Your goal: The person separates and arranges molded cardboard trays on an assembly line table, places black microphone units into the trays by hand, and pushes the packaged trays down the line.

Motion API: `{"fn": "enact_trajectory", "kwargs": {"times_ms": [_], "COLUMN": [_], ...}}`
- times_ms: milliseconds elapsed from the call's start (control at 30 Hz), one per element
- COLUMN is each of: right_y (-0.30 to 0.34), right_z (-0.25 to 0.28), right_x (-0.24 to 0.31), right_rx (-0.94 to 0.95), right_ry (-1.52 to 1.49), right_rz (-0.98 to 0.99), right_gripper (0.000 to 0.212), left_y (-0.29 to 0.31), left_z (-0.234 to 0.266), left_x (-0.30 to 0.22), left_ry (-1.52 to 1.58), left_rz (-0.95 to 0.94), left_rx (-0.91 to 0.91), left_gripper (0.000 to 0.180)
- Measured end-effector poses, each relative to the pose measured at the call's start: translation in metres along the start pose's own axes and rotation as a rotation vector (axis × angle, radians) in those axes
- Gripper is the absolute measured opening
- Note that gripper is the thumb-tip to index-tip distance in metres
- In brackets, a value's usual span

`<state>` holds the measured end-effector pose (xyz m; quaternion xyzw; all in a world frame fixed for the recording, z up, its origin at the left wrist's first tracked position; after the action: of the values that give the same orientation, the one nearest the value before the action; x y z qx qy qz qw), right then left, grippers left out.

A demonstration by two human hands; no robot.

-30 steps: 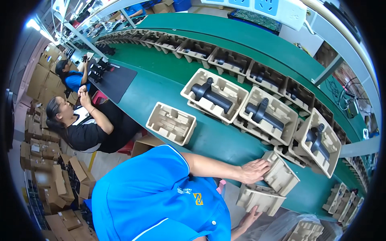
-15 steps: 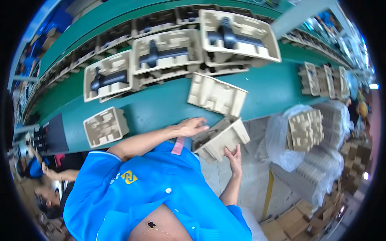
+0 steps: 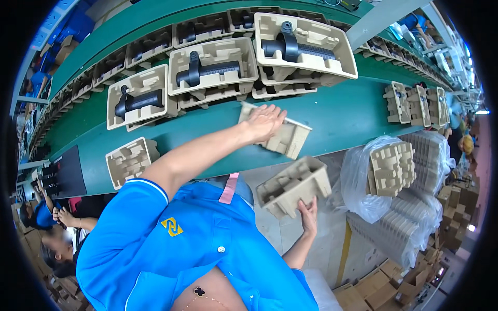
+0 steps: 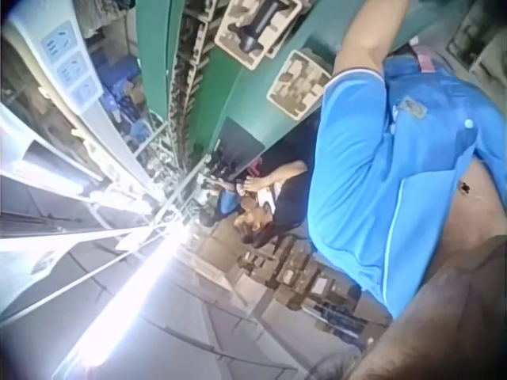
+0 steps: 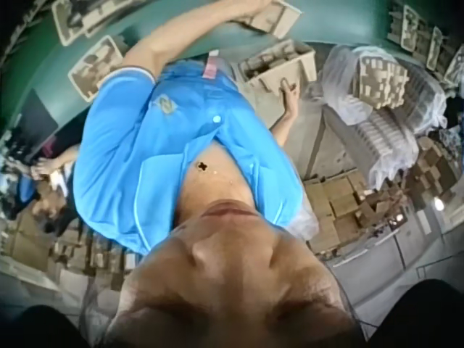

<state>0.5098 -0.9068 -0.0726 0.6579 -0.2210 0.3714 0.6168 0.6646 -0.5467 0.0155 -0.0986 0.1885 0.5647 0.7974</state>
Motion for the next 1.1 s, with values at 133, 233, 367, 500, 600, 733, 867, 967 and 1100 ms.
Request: {"fn": "enact_trajectory", "kwargs": {"times_ms": [133,233,367,500,600,733,867,967,1100], "right_y": [-0.006,-0.038,-0.113,-0.167,-0.142,-0.143,-0.151,-0.121,-0.088], "right_z": [0.057,0.043,-0.039,-0.125,-0.179,-0.144,-0.06,-0.099,-0.15], "right_x": [-0.011,0.012,0.036,0.02,0.047,0.039,0.036,0.09,0.124], "right_rx": [-0.164,-0.11,0.269,0.425,0.448,0.517,-0.137,0.063,0.254], "right_ry": [-0.253,-0.47,-0.473,-0.448,-0.35,0.139,0.215,-0.286,-0.338], "right_rz": [0.216,0.303,0.438,0.275,0.1,-0.12,0.0,0.217,0.094], "right_gripper": [0.077,0.06,0.052,0.055,0.06,0.066,0.034,0.068,0.082], "left_y": [0.075,0.162,0.237,0.272,0.302,0.353,0.372,0.375,0.387], "left_z": [0.0,0.006,0.001,0.006,0.015,0.027,0.001,-0.007,-0.004], "left_x": [-0.011,0.007,0.034,0.039,0.034,0.065,0.094,0.101,0.098], "left_ry": [0.046,-0.057,-0.241,-0.16,0.009,0.001,0.026,0.12,0.233], "left_rz": [-0.075,-0.014,0.156,0.361,0.511,0.929,1.154,1.158,1.165], "left_rx": [0.043,-0.073,-0.088,0.08,0.037,-0.508,-0.528,-0.443,-0.456], "left_gripper": [0.04,0.038,0.038,0.052,0.069,0.068,0.064,0.053,0.051]}}
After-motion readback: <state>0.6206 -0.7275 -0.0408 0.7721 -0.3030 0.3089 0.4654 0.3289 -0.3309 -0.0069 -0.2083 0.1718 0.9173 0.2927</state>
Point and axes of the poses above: each hand's wrist, its own y-axis away from the middle knuckle, its own z-axis out of the back of the hand, x = y × z, the point moved 5 cm from there along -y, towards the middle knuckle, and after that the axes turned 9 degrees about x, right-handed, at the moved point
